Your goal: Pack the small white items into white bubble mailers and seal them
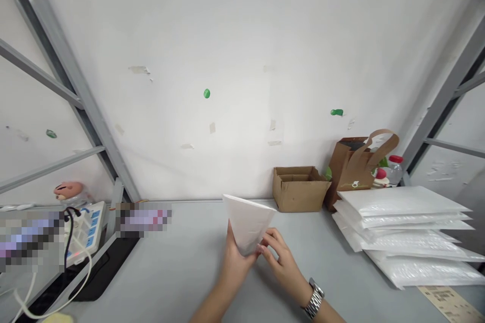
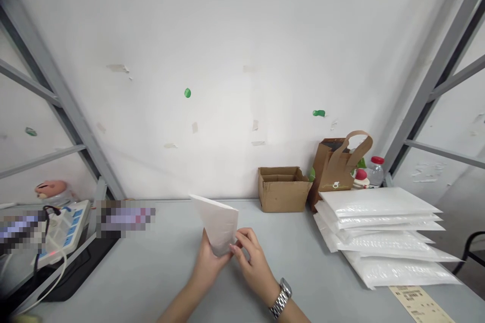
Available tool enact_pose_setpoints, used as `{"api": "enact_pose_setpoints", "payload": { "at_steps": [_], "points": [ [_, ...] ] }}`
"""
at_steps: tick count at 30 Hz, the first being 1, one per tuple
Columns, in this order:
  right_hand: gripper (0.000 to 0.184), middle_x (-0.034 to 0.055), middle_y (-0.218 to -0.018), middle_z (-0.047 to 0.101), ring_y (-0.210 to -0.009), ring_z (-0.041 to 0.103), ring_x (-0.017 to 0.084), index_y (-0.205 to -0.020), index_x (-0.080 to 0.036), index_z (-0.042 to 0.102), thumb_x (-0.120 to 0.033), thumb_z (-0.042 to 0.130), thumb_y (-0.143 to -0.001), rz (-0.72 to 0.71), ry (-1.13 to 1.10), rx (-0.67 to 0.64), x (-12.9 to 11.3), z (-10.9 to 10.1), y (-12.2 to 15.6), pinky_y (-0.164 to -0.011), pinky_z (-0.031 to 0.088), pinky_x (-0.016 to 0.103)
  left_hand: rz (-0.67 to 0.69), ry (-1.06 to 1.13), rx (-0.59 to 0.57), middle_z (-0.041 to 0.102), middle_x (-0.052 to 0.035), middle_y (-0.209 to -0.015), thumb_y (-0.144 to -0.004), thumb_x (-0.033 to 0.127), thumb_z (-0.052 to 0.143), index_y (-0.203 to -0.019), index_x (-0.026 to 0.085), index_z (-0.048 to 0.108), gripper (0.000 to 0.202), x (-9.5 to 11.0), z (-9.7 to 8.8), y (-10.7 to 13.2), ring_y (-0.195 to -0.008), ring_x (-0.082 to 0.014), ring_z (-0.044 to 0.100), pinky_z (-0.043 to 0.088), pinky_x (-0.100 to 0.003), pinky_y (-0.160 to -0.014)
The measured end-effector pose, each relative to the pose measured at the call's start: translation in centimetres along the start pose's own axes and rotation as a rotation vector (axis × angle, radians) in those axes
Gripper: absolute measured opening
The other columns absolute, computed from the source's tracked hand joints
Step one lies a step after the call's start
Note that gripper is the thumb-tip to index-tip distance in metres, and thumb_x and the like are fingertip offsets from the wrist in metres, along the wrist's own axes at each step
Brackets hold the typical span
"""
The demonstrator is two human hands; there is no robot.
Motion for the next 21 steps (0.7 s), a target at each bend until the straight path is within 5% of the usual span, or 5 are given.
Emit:
{"api": "enact_pose_setpoints", "payload": {
  "at_steps": [3, 9, 14, 21],
  "points": [
    [0.024, 0.0061, -0.096, 0.053, -0.092, 0.052, 0.018, -0.098, -0.023, 0.060, -0.032, 0.038, -0.090, 0.025, -0.003, 0.046, 0.6, -0.6, -0.2, -0.083, 0.044, 0.029, 0.143, -0.120, 0.064, 0.056, -0.0096, -0.114, -0.054, 0.029, 0.077, -0.119, 0.019, 0.041, 0.074, 1.0, -0.8, -0.2, -0.106, -0.0273, 0.051, 0.039, -0.034, -0.089],
    [0.027, 0.0059, -0.095, 0.055, -0.092, 0.053, 0.017, -0.094, -0.022, 0.062, -0.032, 0.036, -0.091, 0.010, -0.014, 0.005, 0.4, 0.2, -0.1, -0.084, 0.044, 0.029, 0.210, -0.206, 0.008, 0.058, -0.0107, -0.109, -0.054, 0.026, 0.076, -0.108, 0.018, 0.049, 0.061, 0.8, -0.1, 0.0, -0.102, -0.0272, 0.053, 0.040, -0.037, -0.088],
    [0.028, 0.0061, -0.100, 0.056, -0.095, 0.053, 0.017, -0.101, -0.024, 0.062, -0.031, 0.037, -0.091, -0.009, 0.001, -0.031, 0.1, 0.8, 0.1, -0.085, 0.045, 0.029, 0.198, -0.280, 0.003, 0.062, -0.0078, -0.093, -0.057, 0.026, 0.073, -0.095, 0.017, 0.054, 0.043, 0.6, 0.0, -0.1, -0.090, -0.0252, 0.058, 0.043, -0.035, -0.081],
    [0.032, 0.0074, -0.098, 0.058, -0.092, 0.056, 0.018, -0.113, -0.024, 0.058, -0.036, 0.039, -0.090, 0.074, 0.021, 0.144, 2.3, -1.4, -0.4, -0.082, 0.047, 0.032, 0.075, -0.149, 0.213, 0.067, -0.0077, -0.088, -0.050, 0.031, 0.079, -0.090, 0.017, 0.056, 0.049, 0.7, -2.6, -0.9, -0.089, -0.0270, 0.061, 0.044, -0.034, -0.078]
  ]
}}
Point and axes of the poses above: each hand's wrist, its own y-axis away from the middle knuckle, its own z-axis out of the palm, x = y × z, the point moved 8 cm from there along -y, towards the middle knuckle
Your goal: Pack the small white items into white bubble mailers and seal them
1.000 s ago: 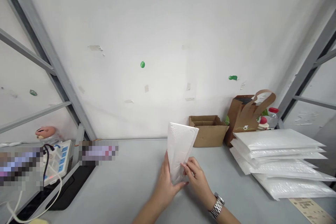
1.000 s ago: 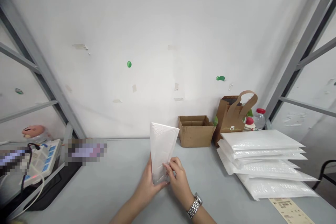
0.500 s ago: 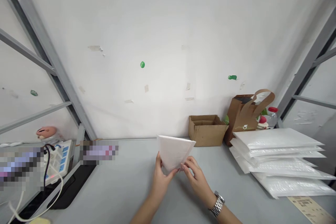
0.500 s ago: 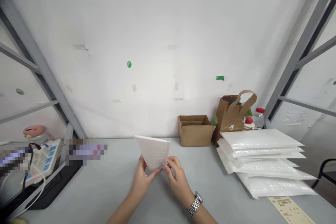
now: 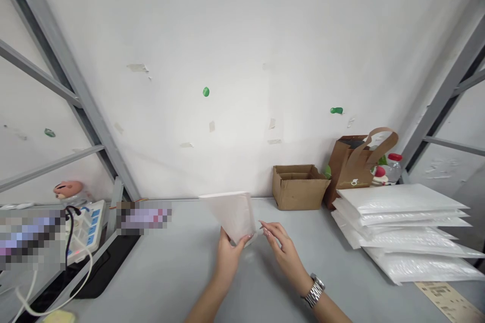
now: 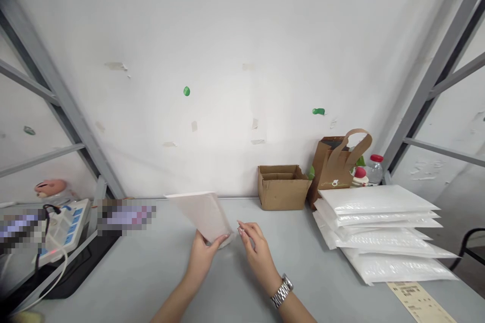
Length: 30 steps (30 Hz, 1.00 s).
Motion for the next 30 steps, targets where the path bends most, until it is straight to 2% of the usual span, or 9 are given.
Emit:
{"api": "enact_pose_setpoints", "payload": {
  "at_steps": [6, 10, 13, 17, 21, 23, 26, 28, 30],
  "points": [
    [0.033, 0.0070, -0.094, 0.058, -0.085, 0.058, 0.017, -0.109, -0.023, 0.061, -0.039, 0.040, -0.089, 0.046, 0.002, 0.002, 0.4, -0.1, -0.2, -0.076, 0.050, 0.031, -0.044, 0.308, -0.019, 0.070, -0.0090, -0.093, -0.054, 0.034, 0.078, -0.090, 0.015, 0.060, 0.045, 1.2, -0.4, -0.8, -0.093, -0.0245, 0.063, 0.047, -0.033, -0.083],
    [0.033, 0.0068, -0.092, 0.057, -0.083, 0.057, 0.017, -0.109, -0.023, 0.061, -0.039, 0.039, -0.089, 0.062, 0.016, 0.007, 0.8, -0.1, -0.1, -0.074, 0.050, 0.030, -0.059, 0.442, 0.075, 0.068, -0.0069, -0.103, -0.063, 0.034, 0.075, -0.101, 0.019, 0.058, 0.044, 1.5, -2.1, -1.7, -0.102, -0.0219, 0.060, 0.045, -0.033, -0.091],
    [0.032, 0.0065, -0.091, 0.057, -0.080, 0.057, 0.017, -0.107, -0.023, 0.061, -0.039, 0.040, -0.089, 0.058, 0.027, 0.020, 1.3, -0.1, -0.1, -0.073, 0.050, 0.031, -0.088, 0.492, 0.133, 0.066, -0.0065, -0.107, -0.068, 0.034, 0.071, -0.101, 0.019, 0.059, 0.038, 1.4, -3.2, -2.1, -0.108, -0.0221, 0.057, 0.043, -0.034, -0.095],
    [0.031, 0.0068, -0.090, 0.058, -0.077, 0.058, 0.017, -0.105, -0.023, 0.064, -0.039, 0.043, -0.088, 0.067, 0.045, 0.029, 1.9, 0.1, -0.1, -0.072, 0.051, 0.032, -0.098, 0.524, 0.223, 0.065, -0.0047, -0.110, -0.070, 0.033, 0.070, -0.104, 0.022, 0.057, 0.039, 1.5, -4.4, -2.3, -0.113, -0.0217, 0.053, 0.044, -0.035, -0.094],
    [0.032, 0.0073, -0.091, 0.058, -0.078, 0.058, 0.017, -0.103, -0.023, 0.064, -0.041, 0.043, -0.087, 0.083, 0.053, 0.031, 2.0, 0.1, -0.2, -0.073, 0.051, 0.033, -0.101, 0.583, 0.257, 0.063, -0.0035, -0.113, -0.070, 0.033, 0.070, -0.105, 0.024, 0.058, 0.038, 1.1, -4.9, -2.6, -0.117, -0.0203, 0.050, 0.043, -0.033, -0.095],
    [0.034, 0.0074, -0.093, 0.058, -0.079, 0.058, 0.018, -0.103, -0.022, 0.064, -0.042, 0.043, -0.086, 0.098, 0.037, 0.037, 2.0, -0.1, -0.2, -0.074, 0.050, 0.032, -0.142, 0.596, 0.218, 0.062, -0.0045, -0.115, -0.068, 0.034, 0.072, -0.104, 0.023, 0.059, 0.039, 0.6, -4.5, -2.7, -0.116, -0.0215, 0.050, 0.045, -0.033, -0.092],
    [0.036, 0.0073, -0.097, 0.058, -0.083, 0.058, 0.018, -0.106, -0.023, 0.063, -0.046, 0.046, -0.084, 0.130, -0.044, -0.012, 1.7, 0.4, -0.2, -0.076, 0.049, 0.031, -0.198, 0.548, 0.103, 0.065, -0.0080, -0.110, -0.062, 0.037, 0.076, -0.098, 0.018, 0.061, 0.043, -0.2, -3.0, -2.4, -0.108, -0.0240, 0.056, 0.047, -0.033, -0.088],
    [0.041, 0.0075, -0.100, 0.058, -0.083, 0.059, 0.018, -0.107, -0.022, 0.062, -0.050, 0.052, -0.079, 0.144, -0.130, -0.064, 1.4, 1.4, -0.1, -0.075, 0.050, 0.030, -0.211, 0.451, -0.002, 0.069, -0.0095, -0.100, -0.057, 0.039, 0.077, -0.093, 0.014, 0.063, 0.045, -0.5, -1.4, -1.8, -0.099, -0.0247, 0.061, 0.048, -0.032, -0.085],
    [0.042, 0.0076, -0.096, 0.060, -0.079, 0.060, 0.018, -0.099, -0.019, 0.065, -0.052, 0.054, -0.077, 0.130, -0.175, -0.100, 1.0, 2.4, -0.1, -0.068, 0.051, 0.028, -0.196, 0.346, -0.152, 0.071, -0.0100, -0.093, -0.056, 0.041, 0.077, -0.090, 0.013, 0.065, 0.045, -0.6, 0.4, -1.0, -0.091, -0.0254, 0.064, 0.049, -0.034, -0.081]
  ]
}}
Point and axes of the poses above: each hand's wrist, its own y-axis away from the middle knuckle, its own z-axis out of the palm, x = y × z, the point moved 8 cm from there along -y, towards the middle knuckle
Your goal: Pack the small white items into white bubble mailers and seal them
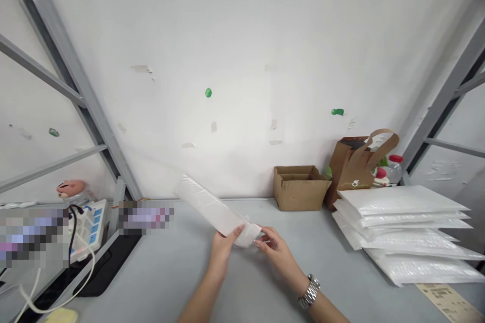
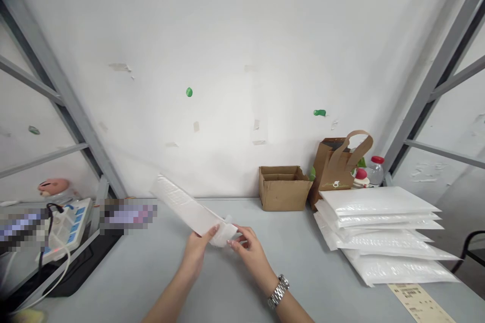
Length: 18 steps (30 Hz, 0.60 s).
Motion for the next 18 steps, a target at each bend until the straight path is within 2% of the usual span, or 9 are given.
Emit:
{"api": "enact_pose_setpoints", "payload": {
  "at_steps": [2, 4, 7, 10, 13, 18],
  "points": [
    [0.041, 0.0064, -0.083, 0.062, -0.071, 0.060, 0.016, -0.083, -0.015, 0.068, -0.052, 0.049, -0.081, -0.066, 0.099, 0.014, -0.5, 0.4, -0.4, -0.059, 0.050, 0.025, 0.004, -0.046, -0.046, 0.071, -0.0108, -0.090, -0.053, 0.040, 0.078, -0.086, 0.012, 0.065, 0.045, -0.5, 0.9, 0.3, -0.087, -0.0262, 0.065, 0.049, -0.035, -0.079],
    [0.046, 0.0050, -0.074, 0.061, -0.064, 0.059, 0.014, -0.074, -0.014, 0.067, -0.046, 0.038, -0.088, -0.180, 0.334, 0.087, -1.4, -0.1, -1.3, -0.054, 0.047, 0.023, 0.027, -0.065, -0.034, 0.070, -0.0113, -0.093, -0.050, 0.040, 0.079, -0.087, 0.013, 0.064, 0.048, -0.4, 0.9, 0.2, -0.092, -0.0270, 0.063, 0.048, -0.036, -0.082],
    [0.043, 0.0067, -0.081, 0.062, -0.072, 0.058, 0.015, -0.085, -0.014, 0.066, -0.035, 0.030, -0.093, -0.310, 0.605, 0.181, -2.1, -1.7, -3.4, -0.061, 0.047, 0.024, 0.085, -0.150, 0.040, 0.063, -0.0124, -0.110, -0.048, 0.037, 0.080, -0.096, 0.016, 0.061, 0.056, 0.2, -0.3, -0.5, -0.109, -0.0281, 0.053, 0.039, -0.038, -0.094],
    [0.032, 0.0077, -0.094, 0.061, -0.086, 0.054, 0.018, -0.100, -0.019, 0.064, -0.022, 0.033, -0.092, -0.384, 0.728, 0.151, -1.3, -3.1, -6.1, -0.074, 0.045, 0.030, 0.221, -0.552, 0.118, 0.054, -0.0136, -0.123, -0.053, 0.037, 0.076, -0.105, 0.016, 0.057, 0.059, 1.1, -1.3, -0.7, -0.122, -0.0292, 0.041, 0.028, -0.041, -0.102],
    [0.032, 0.0080, -0.093, 0.063, -0.083, 0.054, 0.020, -0.101, -0.021, 0.064, -0.008, 0.040, -0.085, -0.448, 0.890, 0.062, 0.5, -3.2, -8.0, -0.073, 0.044, 0.032, 0.274, -0.971, 0.068, 0.049, -0.0148, -0.129, -0.060, 0.038, 0.070, -0.112, 0.014, 0.054, 0.060, 0.5, -0.6, -0.5, -0.128, -0.0301, 0.032, 0.026, -0.043, -0.104],
    [0.032, 0.0094, -0.084, 0.064, -0.079, 0.055, 0.021, -0.094, -0.019, 0.066, 0.001, 0.047, -0.077, -0.465, 1.129, -0.002, 3.0, -2.3, -8.8, -0.068, 0.044, 0.031, 0.243, -1.235, -0.038, 0.042, -0.0147, -0.135, -0.067, 0.038, 0.064, -0.118, 0.011, 0.051, 0.060, -1.1, 0.4, 0.0, -0.132, -0.0301, 0.023, 0.025, -0.041, -0.106]
  ]
}}
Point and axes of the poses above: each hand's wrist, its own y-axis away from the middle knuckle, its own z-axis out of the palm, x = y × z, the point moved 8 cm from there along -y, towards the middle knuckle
